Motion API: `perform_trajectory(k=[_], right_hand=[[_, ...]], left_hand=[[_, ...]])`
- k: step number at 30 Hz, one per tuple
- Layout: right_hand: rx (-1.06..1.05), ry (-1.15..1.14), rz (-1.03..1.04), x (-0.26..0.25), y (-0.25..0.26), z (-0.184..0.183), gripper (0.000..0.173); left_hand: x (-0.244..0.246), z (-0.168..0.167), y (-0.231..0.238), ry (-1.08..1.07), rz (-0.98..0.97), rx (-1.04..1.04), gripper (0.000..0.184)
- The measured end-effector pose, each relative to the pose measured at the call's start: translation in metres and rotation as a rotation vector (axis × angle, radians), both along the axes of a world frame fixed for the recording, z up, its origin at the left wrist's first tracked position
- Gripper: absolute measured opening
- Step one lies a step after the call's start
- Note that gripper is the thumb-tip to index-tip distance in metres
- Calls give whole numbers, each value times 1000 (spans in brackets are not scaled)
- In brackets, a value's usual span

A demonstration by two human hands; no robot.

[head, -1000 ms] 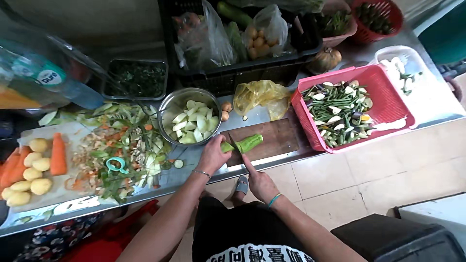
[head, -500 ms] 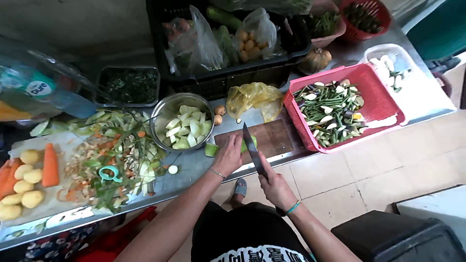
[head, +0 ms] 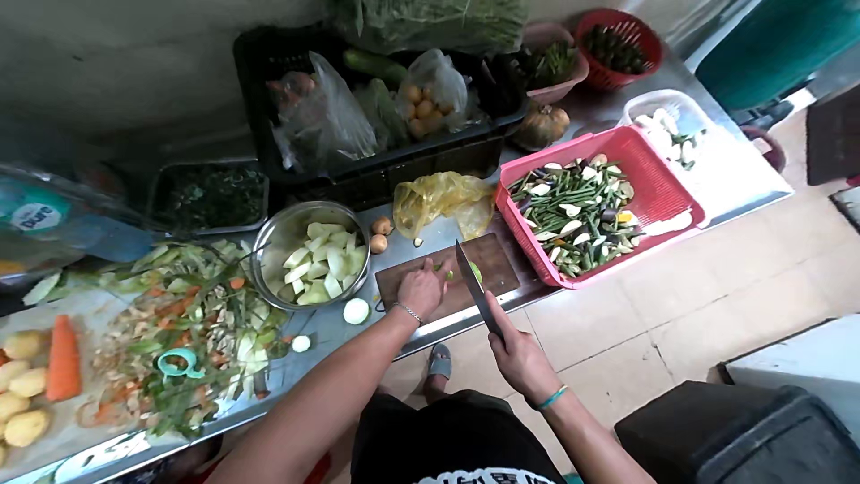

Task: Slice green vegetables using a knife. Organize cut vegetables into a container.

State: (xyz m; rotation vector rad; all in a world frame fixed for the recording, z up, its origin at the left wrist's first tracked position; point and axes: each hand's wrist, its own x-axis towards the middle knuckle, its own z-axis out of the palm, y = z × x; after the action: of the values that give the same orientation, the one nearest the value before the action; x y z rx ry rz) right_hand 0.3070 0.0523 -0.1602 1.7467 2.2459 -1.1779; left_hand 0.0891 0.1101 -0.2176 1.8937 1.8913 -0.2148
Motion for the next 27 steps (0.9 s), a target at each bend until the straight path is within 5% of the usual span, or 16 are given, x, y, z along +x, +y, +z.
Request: perform_trajectory(k=[17, 27], right_hand=[[131, -41, -183, 46, 29, 35, 69], [209, -21, -365, 71, 35, 53, 70]], left_hand=[[4, 8, 25, 35, 38, -102, 42], [52, 62, 89, -824, 408, -164, 38]])
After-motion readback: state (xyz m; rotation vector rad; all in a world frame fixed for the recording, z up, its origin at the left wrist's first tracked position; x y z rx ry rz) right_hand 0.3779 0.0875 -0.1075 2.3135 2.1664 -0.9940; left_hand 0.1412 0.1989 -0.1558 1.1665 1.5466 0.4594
